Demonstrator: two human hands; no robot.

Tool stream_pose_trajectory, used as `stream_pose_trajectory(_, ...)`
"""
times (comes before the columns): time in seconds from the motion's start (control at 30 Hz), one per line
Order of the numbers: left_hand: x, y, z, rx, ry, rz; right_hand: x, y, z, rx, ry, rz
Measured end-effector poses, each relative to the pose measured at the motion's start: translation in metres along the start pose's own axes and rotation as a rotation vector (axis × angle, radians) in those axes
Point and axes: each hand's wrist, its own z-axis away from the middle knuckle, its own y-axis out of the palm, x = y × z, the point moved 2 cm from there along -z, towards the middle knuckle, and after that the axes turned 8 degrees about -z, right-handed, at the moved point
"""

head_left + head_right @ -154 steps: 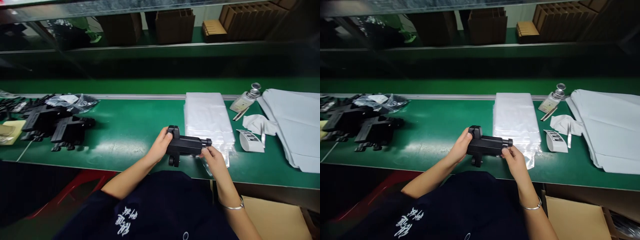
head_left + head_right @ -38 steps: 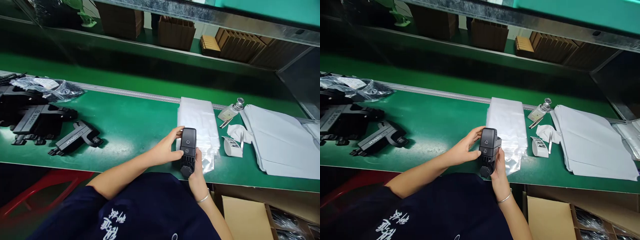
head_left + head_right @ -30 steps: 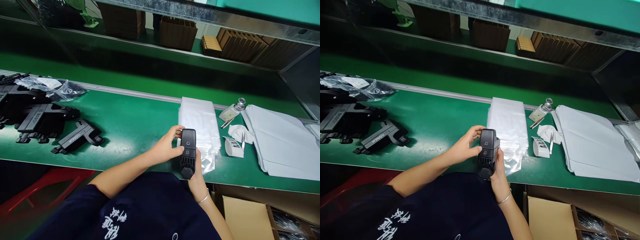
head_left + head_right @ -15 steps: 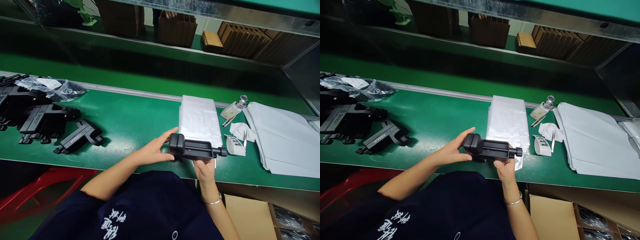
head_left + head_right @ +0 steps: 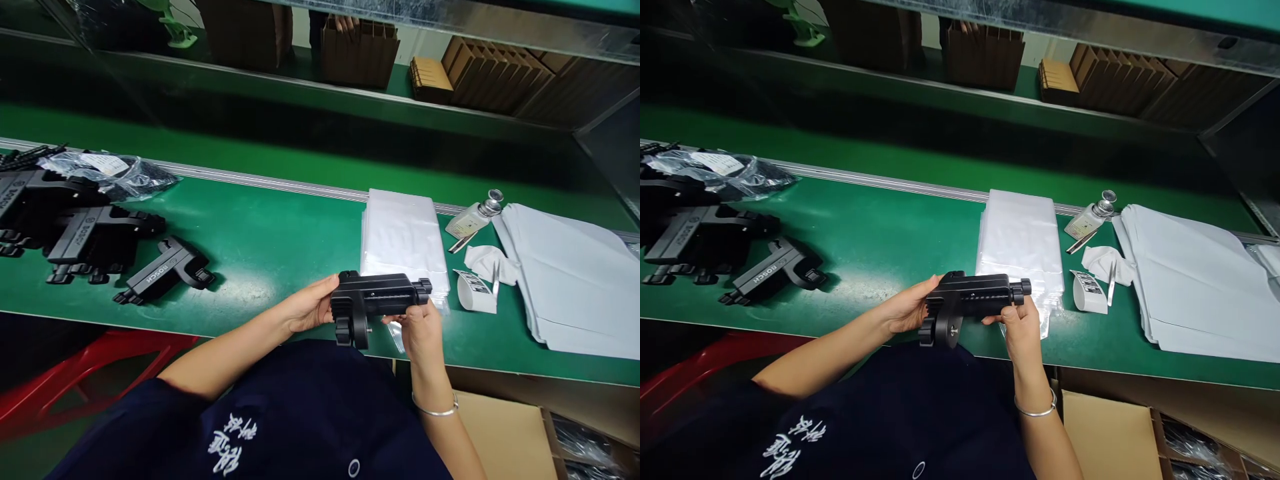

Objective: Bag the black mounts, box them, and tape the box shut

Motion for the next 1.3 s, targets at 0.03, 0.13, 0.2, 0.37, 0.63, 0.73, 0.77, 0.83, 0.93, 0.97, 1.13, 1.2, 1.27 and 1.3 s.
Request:
stream_pose_trajectory(0.03,0.003,0.001,-0.001,-0.004,-0.02,0.026,0.0,0.002,-0.001,-0.005,0.012,-0.002)
stream_pose_trajectory(0.13,0.008,0.001,-0.001,-0.002,-0.068,0.079,0.002,0.004,-0.003,-0.013,0.022,0.002)
stream_pose_trajectory(0.2,0.01,-0.003,-0.003,0.02,-0.094,0.104,0.004,0.004,-0.001,-0.018,0.011,0.026)
stream_pose_trajectory(0.37,0.014,-0.018,-0.026,0.127,-0.097,0.124,0.013,0.019,0.012,-0.001,-0.108,0.344)
stream_pose_trajectory(0.63,0.017,-0.024,-0.056,0.068,-0.167,0.154,0.015,0.051,0.026,0.236,-0.291,0.773)
stream_pose_trajectory(0.73,0.003,-0.029,-0.043,-0.065,-0.051,0.025,0.024,0.019,0.018,0.305,-0.271,0.748)
stream_pose_trajectory(0.77,-0.002,-0.036,-0.038,-0.146,0.015,-0.056,0.029,-0.002,0.012,0.241,-0.286,0.732)
stream_pose_trajectory(0.83,-0.012,-0.059,-0.03,-0.358,0.147,-0.262,0.045,-0.057,-0.002,-0.078,-0.361,0.724)
stream_pose_trajectory(0.93,-0.021,-0.097,-0.026,-0.63,0.26,-0.619,0.066,-0.145,-0.02,-0.619,-0.395,0.819)
stream_pose_trajectory(0.97,-0.023,-0.106,-0.026,-0.673,0.272,-0.732,0.068,-0.168,-0.027,-0.669,-0.328,0.833)
stream_pose_trajectory(1.13,-0.036,-0.094,-0.016,-0.879,0.329,-1.331,0.051,-0.207,-0.053,-0.452,-0.075,0.665)
stream_pose_trajectory(1.2,-0.042,-0.062,-0.016,-0.921,0.478,-1.442,0.043,-0.201,-0.053,-0.389,-0.107,0.588)
stream_pose_trajectory(1.27,-0.042,-0.021,-0.03,-0.737,0.574,-1.393,0.038,-0.192,-0.047,-0.359,-0.18,0.498)
stream_pose_trajectory(1.3,-0.038,0.003,-0.042,-0.577,0.575,-1.328,0.037,-0.187,-0.043,-0.362,-0.227,0.461)
